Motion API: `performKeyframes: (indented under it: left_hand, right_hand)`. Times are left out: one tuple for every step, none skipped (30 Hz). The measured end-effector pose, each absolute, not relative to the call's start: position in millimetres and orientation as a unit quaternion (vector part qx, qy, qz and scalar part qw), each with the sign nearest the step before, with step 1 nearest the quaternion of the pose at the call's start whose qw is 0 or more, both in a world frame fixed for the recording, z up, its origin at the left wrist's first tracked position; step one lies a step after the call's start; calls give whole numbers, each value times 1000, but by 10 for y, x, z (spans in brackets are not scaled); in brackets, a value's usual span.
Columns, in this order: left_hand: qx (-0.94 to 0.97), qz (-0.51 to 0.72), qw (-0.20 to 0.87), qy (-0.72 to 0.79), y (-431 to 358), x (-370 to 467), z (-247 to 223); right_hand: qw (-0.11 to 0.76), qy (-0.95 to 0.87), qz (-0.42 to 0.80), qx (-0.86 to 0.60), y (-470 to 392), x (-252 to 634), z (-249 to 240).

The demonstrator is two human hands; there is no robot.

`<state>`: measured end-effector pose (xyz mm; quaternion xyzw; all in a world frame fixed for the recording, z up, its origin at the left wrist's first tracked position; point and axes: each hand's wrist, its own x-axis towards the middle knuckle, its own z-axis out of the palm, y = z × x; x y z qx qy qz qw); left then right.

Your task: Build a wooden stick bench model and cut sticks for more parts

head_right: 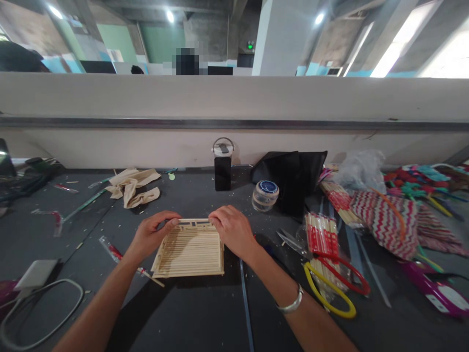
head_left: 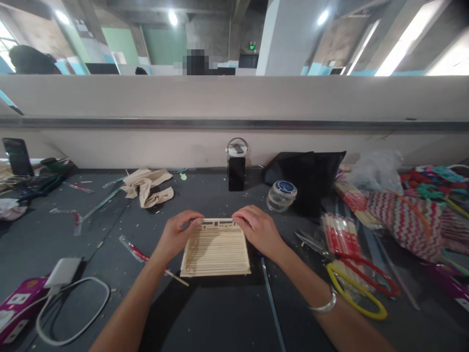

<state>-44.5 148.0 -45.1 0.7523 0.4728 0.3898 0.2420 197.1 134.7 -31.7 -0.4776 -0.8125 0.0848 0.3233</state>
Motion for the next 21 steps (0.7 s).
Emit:
performKeyframes:
  left_hand:
    - [752,391,242,473,1482,-447,-453]
    - [752,392,240,473,1483,-450,-456]
    - [751,393,237,474,1483,-452,-459]
    - [751,395,233,475,1483,-455,-463]
    - [751,395,230,477,1483,-458,-468]
    - [750,396,227,479,1483,-461,-474]
    - [750,396,225,480,1483,-464,-479]
    - [750,395,225,481,1483,-467,-484]
    - [750,396,224,479,1483,-469,-488]
    - [752,396,224,477,1482,-471,-492]
    - [753,397,224,474,1482,-473,-495]
    - [755,397,223,472,1482,-474,-497]
    - [755,397,223,471,1482,-474,-500]
    - [755,399,224,470,1482,-474,-503]
    - [755,399,226,469,1483,-473,-505]
    - [754,401,228,468,1484,-472,-508]
    - [754,403,229,465,1486,-470,-510]
    - [754,406,230,462,1488,-468,-512]
    - [755,409,230,458,1490,-466,-513]
    - [755,412,230,455,1492,-464,-512]
    - [756,413,230,453,1492,-462,-511]
  right_hand:
    - [320,-812,86,-481,1347,1968,-314]
    - [317,-812,86,-483,1346,1964,-312]
    - [315,-812,86,-484,1346,1962,-311]
    - [314,-812,86,-485,1345,1960,-311]
    - [314,-811,86,-486,1345,1959,-312]
    - [313,-811,86,-486,1345,1959,-315]
    - [313,-811,87,-487,1346,1959,-319]
    - [313,-810,87,-487,1347,1960,-322]
    - [313,-810,87,-488,1348,1961,-325]
    - [313,-810,87,-488,1348,1961,-328]
    - [314,-811,87,-487,1348,1962,-329]
    - [315,-811,87,-485,1347,1961,-329]
    - [316,-812,86,-484,1346,1961,-328]
    - [316,-812,85,-483,1344,1960,-327]
    - [316,-812,85,-483,1343,1959,-325]
    - [315,-813,85,-483,1342,1959,-324]
    - [315,-813,86,-483,1341,1958,-323]
    - [315,-812,86,-484,1341,1958,-323]
    - [316,-812,85,-483,1342,1958,-324]
    - [318,-812,84,-482,1343,1959,-326]
    - [321,-812,82,-481,1345,1959,-328]
